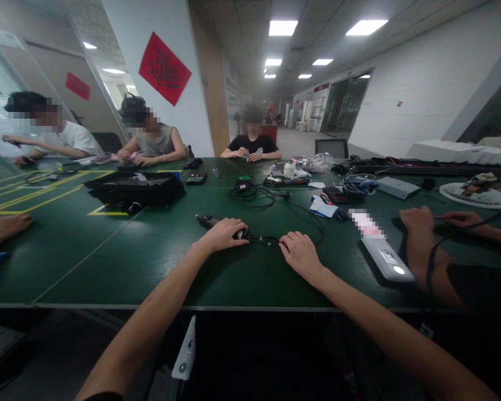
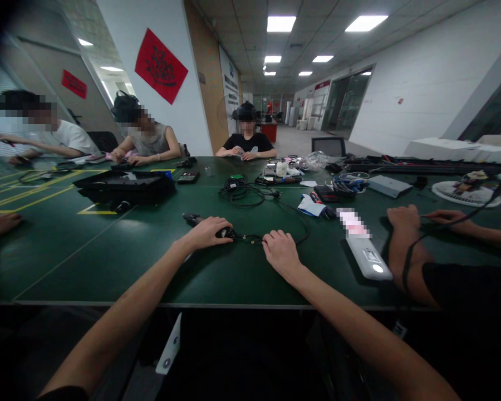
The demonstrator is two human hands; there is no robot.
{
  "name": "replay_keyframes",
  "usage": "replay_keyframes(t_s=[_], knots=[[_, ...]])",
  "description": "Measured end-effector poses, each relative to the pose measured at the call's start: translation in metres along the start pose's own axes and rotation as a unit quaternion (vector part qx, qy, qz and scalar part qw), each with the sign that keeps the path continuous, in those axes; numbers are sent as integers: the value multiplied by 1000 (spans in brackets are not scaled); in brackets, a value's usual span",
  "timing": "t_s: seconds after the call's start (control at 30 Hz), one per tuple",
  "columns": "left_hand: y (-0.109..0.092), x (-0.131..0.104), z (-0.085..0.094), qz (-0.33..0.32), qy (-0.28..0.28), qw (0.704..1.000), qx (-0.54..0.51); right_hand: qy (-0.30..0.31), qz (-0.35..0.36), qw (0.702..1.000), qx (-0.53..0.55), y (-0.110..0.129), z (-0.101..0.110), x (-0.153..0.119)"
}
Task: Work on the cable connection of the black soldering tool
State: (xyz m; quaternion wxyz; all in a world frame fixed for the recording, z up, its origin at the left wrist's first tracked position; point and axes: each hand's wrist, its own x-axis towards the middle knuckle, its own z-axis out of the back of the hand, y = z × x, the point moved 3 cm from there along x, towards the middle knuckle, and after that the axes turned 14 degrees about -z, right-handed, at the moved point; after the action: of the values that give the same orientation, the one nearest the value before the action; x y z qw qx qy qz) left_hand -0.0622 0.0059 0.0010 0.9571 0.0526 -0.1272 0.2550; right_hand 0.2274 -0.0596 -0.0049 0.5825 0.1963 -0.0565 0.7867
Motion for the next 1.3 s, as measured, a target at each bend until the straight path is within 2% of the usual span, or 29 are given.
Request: replay_keyframes(t_s=[0.17, 0.27, 0.4, 0.57, 0.87, 1.03, 1.3], knots=[[-21, 13, -10, -43, 0, 998, 50, 28, 127, 991, 35, 5, 3, -3], [-41, 22, -15, -66, 6, 995, 73, 36, 147, 987, 62, 5, 1, -4], [-62, 30, -16, -65, 1, 992, 106, 43, 117, 987, 105, 2, -1, -3], [-74, 36, -13, -72, -28, 991, 105, 41, 71, 987, 138, 1, 0, -2], [-75, 38, -15, -52, -48, 995, 77, 44, 4, 989, 138, 5, 10, -5], [-73, 38, -16, -44, -49, 996, 55, 91, 32, 978, 183, 7, 5, -5], [-77, 39, -18, -41, -52, 994, 82, 62, -39, 984, 163, 4, -2, 1]])
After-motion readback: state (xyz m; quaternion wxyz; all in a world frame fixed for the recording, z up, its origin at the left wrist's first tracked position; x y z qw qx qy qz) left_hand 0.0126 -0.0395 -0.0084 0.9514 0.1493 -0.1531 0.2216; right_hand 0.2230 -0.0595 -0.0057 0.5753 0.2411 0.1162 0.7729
